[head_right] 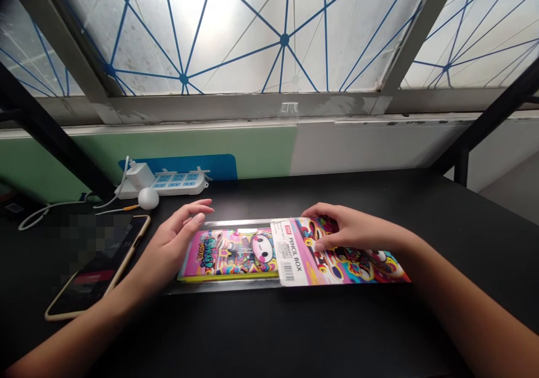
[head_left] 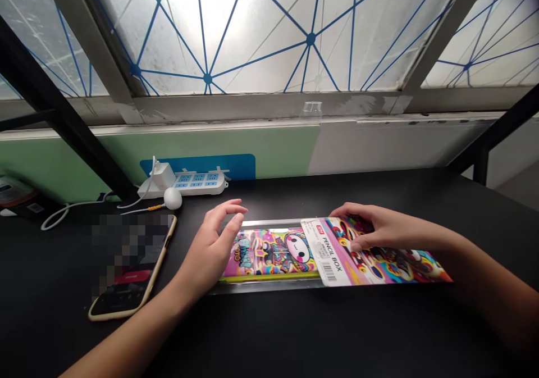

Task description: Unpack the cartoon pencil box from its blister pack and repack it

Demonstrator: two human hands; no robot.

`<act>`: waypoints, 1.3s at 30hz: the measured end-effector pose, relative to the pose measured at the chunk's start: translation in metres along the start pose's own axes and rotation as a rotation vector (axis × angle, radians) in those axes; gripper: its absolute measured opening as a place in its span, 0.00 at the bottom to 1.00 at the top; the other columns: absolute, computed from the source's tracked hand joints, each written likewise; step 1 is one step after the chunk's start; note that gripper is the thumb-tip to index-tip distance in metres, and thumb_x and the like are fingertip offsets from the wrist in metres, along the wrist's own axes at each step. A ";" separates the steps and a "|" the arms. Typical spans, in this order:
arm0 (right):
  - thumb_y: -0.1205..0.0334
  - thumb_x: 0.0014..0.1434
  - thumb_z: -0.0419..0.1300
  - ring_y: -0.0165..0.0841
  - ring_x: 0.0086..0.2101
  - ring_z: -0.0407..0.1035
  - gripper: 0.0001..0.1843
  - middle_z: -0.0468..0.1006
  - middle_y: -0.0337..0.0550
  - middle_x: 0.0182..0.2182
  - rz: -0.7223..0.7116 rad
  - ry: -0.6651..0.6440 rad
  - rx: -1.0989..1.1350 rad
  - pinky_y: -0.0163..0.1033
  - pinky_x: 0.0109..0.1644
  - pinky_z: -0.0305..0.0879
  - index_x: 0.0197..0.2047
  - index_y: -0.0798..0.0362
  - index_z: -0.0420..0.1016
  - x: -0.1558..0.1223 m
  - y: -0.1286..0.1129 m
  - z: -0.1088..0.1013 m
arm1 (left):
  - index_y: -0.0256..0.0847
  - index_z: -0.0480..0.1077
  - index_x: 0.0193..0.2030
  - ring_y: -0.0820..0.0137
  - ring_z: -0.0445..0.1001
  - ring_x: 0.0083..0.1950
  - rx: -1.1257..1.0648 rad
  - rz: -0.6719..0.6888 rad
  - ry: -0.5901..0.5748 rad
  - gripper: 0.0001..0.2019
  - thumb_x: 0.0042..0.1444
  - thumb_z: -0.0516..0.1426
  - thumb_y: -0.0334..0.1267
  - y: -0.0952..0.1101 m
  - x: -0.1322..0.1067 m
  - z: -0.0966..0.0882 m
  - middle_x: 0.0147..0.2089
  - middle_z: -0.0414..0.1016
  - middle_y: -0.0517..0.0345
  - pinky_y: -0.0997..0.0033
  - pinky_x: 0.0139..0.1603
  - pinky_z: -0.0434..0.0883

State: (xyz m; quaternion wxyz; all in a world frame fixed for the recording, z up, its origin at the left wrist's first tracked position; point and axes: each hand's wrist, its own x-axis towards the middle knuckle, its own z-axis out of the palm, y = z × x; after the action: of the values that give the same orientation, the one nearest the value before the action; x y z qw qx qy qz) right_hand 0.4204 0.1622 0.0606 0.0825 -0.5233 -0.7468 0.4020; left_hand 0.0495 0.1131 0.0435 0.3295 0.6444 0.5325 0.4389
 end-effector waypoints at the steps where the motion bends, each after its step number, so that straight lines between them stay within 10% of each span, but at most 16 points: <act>1: 0.45 0.49 0.73 0.49 0.50 0.75 0.34 0.81 0.42 0.51 0.014 -0.012 0.000 0.46 0.52 0.72 0.58 0.43 0.76 -0.001 0.002 -0.004 | 0.48 0.75 0.47 0.56 0.64 0.69 -0.066 0.001 0.025 0.14 0.68 0.52 0.50 0.000 -0.001 0.003 0.65 0.71 0.54 0.51 0.70 0.58; 8: 0.42 0.45 0.73 0.53 0.52 0.73 0.37 0.78 0.46 0.54 0.003 0.111 -0.145 0.50 0.54 0.72 0.57 0.43 0.77 0.007 -0.011 0.006 | 0.45 0.73 0.42 0.59 0.68 0.67 -0.522 0.032 0.217 0.17 0.71 0.46 0.47 -0.002 -0.001 0.006 0.58 0.78 0.54 0.52 0.71 0.58; 17: 0.30 0.50 0.66 0.55 0.53 0.68 0.44 0.73 0.53 0.58 -0.203 0.019 -0.435 0.53 0.53 0.66 0.62 0.48 0.71 0.057 -0.111 0.064 | 0.45 0.70 0.40 0.58 0.71 0.65 -0.641 0.026 0.281 0.20 0.70 0.43 0.52 0.001 -0.001 0.006 0.53 0.79 0.52 0.51 0.69 0.59; 22: 0.36 0.62 0.59 0.52 0.51 0.70 0.32 0.76 0.56 0.54 -0.392 0.085 -0.594 0.55 0.56 0.62 0.56 0.53 0.73 0.073 -0.146 0.097 | 0.44 0.71 0.40 0.58 0.73 0.62 -0.580 0.045 0.291 0.17 0.68 0.47 0.50 -0.001 0.002 0.005 0.51 0.79 0.52 0.53 0.66 0.63; 26: 0.38 0.64 0.59 0.51 0.55 0.69 0.32 0.74 0.56 0.58 -0.444 0.256 -0.620 0.58 0.61 0.59 0.60 0.53 0.70 0.057 -0.128 0.094 | 0.44 0.71 0.47 0.58 0.70 0.65 -0.391 -0.039 0.239 0.08 0.63 0.54 0.38 -0.006 0.002 0.002 0.57 0.76 0.52 0.53 0.66 0.63; 30: 0.36 0.64 0.56 0.52 0.56 0.69 0.32 0.72 0.54 0.61 -0.302 0.309 -0.519 0.57 0.59 0.62 0.62 0.49 0.70 0.035 -0.077 0.066 | 0.48 0.67 0.56 0.59 0.64 0.70 -0.219 -0.162 0.172 0.24 0.54 0.51 0.25 -0.011 0.003 0.001 0.64 0.70 0.53 0.50 0.67 0.64; 39: 0.38 0.66 0.54 0.47 0.49 0.73 0.25 0.79 0.49 0.51 -0.178 0.236 -0.314 0.50 0.52 0.68 0.53 0.48 0.76 0.026 -0.024 0.036 | 0.56 0.66 0.66 0.59 0.72 0.65 -0.510 -0.365 0.244 0.36 0.51 0.56 0.23 -0.022 0.015 0.001 0.65 0.71 0.50 0.62 0.54 0.77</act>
State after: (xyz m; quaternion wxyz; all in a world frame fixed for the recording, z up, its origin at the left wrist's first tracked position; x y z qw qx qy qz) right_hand 0.3720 0.1624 0.0459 0.1220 -0.5052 -0.8287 0.2078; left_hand 0.0428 0.1330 0.0263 0.4874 0.3777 0.5476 0.5656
